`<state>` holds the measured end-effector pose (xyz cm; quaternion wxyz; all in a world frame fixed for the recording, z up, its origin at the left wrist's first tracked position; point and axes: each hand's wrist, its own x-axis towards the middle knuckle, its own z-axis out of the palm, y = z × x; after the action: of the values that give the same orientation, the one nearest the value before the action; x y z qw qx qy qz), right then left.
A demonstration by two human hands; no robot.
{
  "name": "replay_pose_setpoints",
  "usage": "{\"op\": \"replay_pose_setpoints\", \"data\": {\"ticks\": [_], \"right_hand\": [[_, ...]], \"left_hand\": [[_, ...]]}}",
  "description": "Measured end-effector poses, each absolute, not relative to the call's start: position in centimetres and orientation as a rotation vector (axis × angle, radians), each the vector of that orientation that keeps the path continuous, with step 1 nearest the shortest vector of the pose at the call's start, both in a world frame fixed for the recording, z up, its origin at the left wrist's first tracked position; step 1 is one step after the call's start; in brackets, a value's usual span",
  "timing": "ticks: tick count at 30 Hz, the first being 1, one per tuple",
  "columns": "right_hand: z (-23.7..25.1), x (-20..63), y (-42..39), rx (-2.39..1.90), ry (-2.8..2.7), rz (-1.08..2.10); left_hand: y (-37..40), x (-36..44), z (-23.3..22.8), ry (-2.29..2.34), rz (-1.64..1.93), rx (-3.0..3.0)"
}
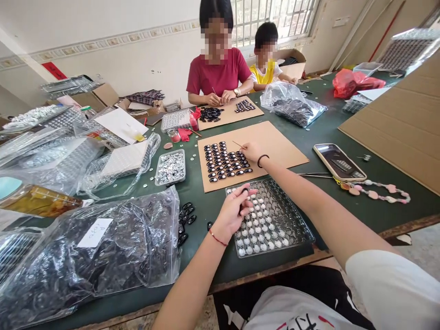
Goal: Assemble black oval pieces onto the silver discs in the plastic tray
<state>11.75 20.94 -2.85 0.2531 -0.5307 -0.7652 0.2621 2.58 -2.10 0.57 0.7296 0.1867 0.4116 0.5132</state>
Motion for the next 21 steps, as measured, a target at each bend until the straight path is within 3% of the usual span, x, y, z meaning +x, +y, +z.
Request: {"op": "replay_pose_setpoints", "data": {"ticks": [7,15,21], "right_hand": [[-0.6,15.0,13.3,-1.232,-2.032,0.773],[-1.2,17.9,6.1,-1.030,-2.397,0.601],[-0.6,18.4,5.4,-0.985,-2.371,0.498]], "left_hand": [[-0.9,0.7,0.8,0.966,1.398,0.400],[-0.8,1.0,0.6,1.021,1.371,0.572],[-1.1,1.8,-0.1,1.537,1.242,1.139]]}}
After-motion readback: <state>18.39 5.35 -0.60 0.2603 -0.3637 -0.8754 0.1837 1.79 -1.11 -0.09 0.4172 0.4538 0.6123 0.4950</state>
